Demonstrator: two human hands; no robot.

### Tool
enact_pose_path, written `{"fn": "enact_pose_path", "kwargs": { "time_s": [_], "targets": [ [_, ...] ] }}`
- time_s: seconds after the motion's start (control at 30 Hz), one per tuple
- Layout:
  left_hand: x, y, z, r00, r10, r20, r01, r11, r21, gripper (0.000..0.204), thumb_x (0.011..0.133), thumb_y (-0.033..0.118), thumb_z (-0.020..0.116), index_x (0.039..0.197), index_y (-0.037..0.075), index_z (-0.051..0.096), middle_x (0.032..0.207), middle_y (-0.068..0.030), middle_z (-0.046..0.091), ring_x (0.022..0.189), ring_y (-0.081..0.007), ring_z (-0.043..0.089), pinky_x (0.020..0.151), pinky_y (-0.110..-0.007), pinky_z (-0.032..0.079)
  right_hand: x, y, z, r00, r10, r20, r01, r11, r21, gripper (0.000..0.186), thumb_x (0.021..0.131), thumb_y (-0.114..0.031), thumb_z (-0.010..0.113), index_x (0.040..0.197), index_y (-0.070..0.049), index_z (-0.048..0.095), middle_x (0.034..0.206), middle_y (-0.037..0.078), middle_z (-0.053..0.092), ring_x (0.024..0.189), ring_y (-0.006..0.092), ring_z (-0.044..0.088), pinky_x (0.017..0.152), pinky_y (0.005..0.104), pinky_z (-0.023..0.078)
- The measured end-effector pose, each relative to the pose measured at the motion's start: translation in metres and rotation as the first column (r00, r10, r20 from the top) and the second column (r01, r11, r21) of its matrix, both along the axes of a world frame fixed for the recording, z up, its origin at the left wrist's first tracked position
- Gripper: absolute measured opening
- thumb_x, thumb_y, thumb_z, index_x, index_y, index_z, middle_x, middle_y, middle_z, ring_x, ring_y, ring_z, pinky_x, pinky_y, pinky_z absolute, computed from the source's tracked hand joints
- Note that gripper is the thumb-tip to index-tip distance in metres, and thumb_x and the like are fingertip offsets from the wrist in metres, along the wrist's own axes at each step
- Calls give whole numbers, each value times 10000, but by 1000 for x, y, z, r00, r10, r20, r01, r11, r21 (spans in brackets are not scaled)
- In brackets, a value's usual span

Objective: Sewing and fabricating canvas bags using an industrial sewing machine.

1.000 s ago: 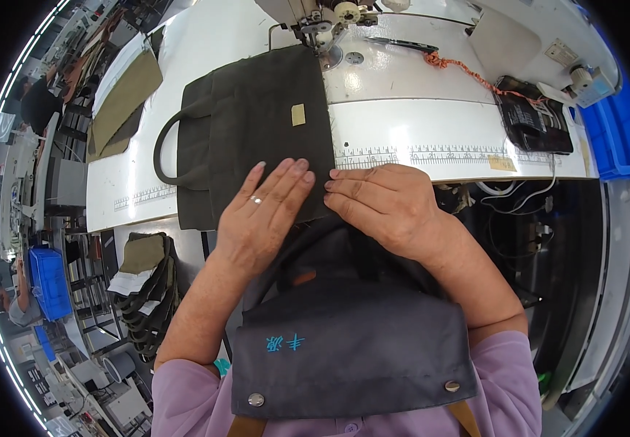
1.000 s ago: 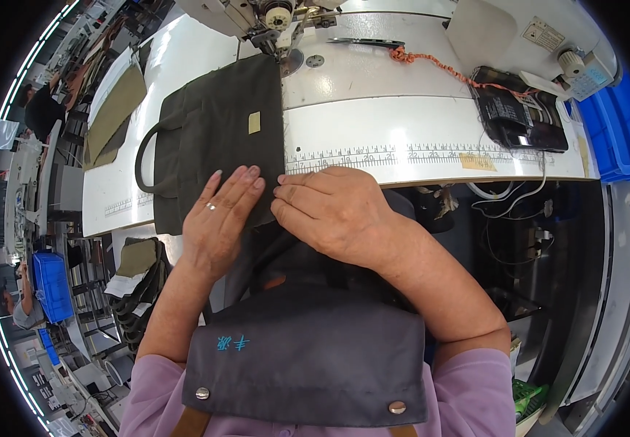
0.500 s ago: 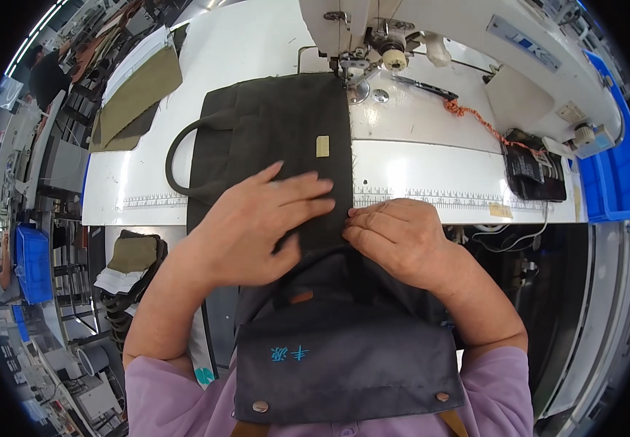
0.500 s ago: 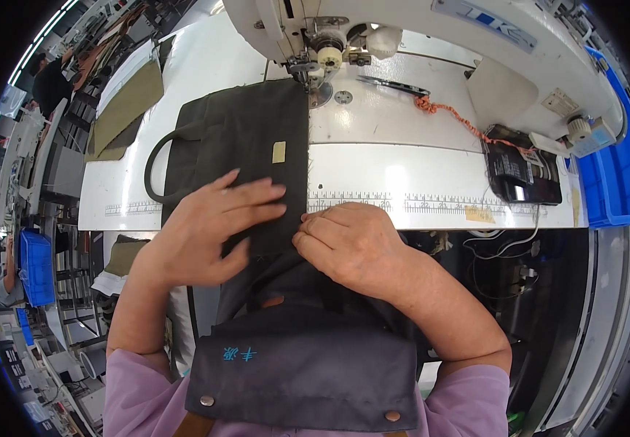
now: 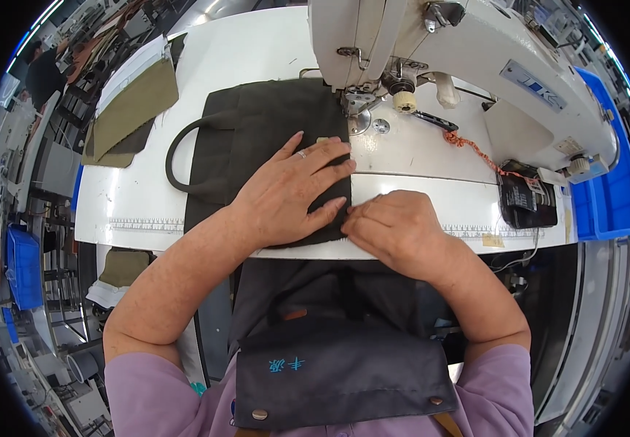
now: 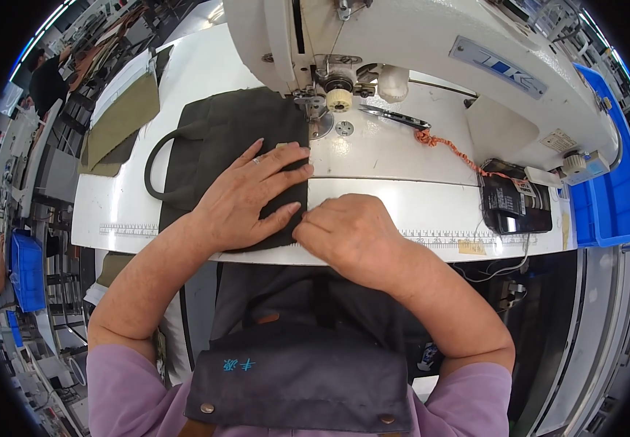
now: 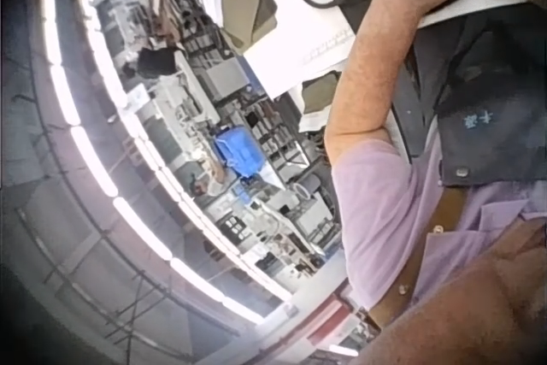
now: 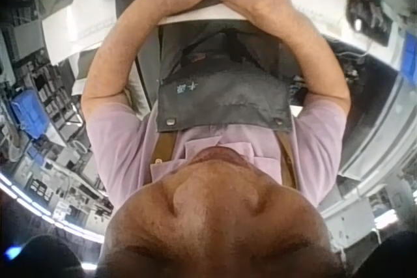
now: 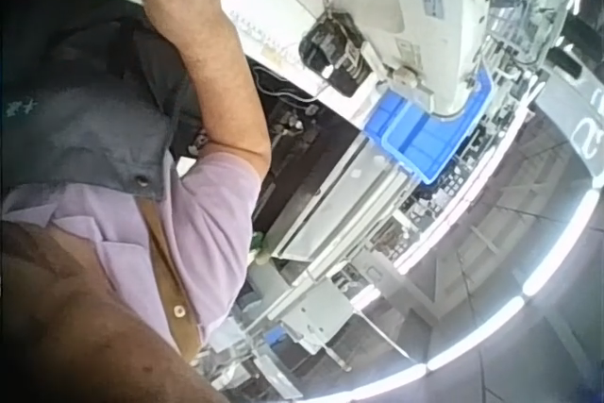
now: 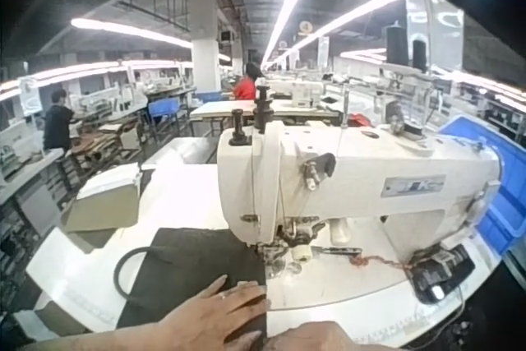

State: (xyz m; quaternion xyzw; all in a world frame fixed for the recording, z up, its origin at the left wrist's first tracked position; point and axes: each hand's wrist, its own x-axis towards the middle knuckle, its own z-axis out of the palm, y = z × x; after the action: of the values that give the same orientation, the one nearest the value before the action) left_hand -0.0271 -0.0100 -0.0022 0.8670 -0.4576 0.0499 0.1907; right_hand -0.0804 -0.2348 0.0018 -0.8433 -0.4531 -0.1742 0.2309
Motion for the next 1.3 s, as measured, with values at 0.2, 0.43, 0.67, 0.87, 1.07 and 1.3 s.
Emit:
{"fn": "enact_pose_path", "kwargs": {
  "time_s": [0.2, 0.43, 0.67, 0.87, 1.07, 1.3],
  "targets": [
    [25, -7, 2, 996, 62, 63, -62, 998, -7, 464, 870, 243, 699, 1306, 113, 611, 1431, -131, 512, 1381, -309, 456, 1166, -549, 318, 31, -3, -4, 997, -13, 70, 10, 999, 45, 115, 710, -121, 649, 761, -77, 556, 655, 58, 520, 625, 243, 607, 559, 383, 501],
    [63, -6, -6, 993, 41, 113, -27, 992, -123, 416, 820, 187, 737, 1198, 20, 687, 1281, -150, 652, 1245, -289, 597, 1112, -478, 427, 64, -3, -2, 1000, -15, 17, 14, 997, 77, 123, 732, -94, 703, 708, -75, 584, 642, 64, 571, 644, 259, 632, 572, 387, 510],
    [93, -12, -6, 985, 58, 165, -31, 986, -164, 280, 842, 163, 702, 1058, -13, 718, 1060, -179, 700, 982, -340, 667, 914, -411, 535, 90, -7, -15, 995, -93, 34, 86, 983, 163, 74, 786, -139, 729, 796, -91, 674, 704, 44, 632, 663, 271, 643, 598, 398, 511],
    [108, -11, 4, 985, 167, 48, -165, 985, -49, 210, 857, 184, 671, 990, 40, 749, 988, -108, 705, 974, -284, 664, 930, -373, 533, 97, -5, -17, 971, -209, 116, 201, 977, 75, 88, 784, -172, 789, 830, -118, 737, 864, -15, 718, 795, 200, 687, 634, 343, 538],
    [92, -1, 3, 981, 43, 192, -10, 986, -167, 217, 847, 127, 726, 1046, 46, 754, 1078, -141, 718, 1023, -315, 670, 914, -413, 530, 93, -12, -12, 974, -212, 76, 209, 977, 50, 101, 784, -189, 793, 850, -126, 750, 882, -28, 721, 797, 188, 684, 614, 330, 530],
    [65, 6, -2, 993, -73, -91, 55, 980, -193, 281, 850, 80, 725, 1129, 93, 753, 1247, -88, 688, 1208, -273, 625, 1138, -449, 416, 87, -18, -6, 981, -194, -2, 193, 980, 50, 105, 824, -204, 720, 861, -108, 742, 770, 25, 655, 733, 263, 653, 619, 402, 514]
  ]
}}
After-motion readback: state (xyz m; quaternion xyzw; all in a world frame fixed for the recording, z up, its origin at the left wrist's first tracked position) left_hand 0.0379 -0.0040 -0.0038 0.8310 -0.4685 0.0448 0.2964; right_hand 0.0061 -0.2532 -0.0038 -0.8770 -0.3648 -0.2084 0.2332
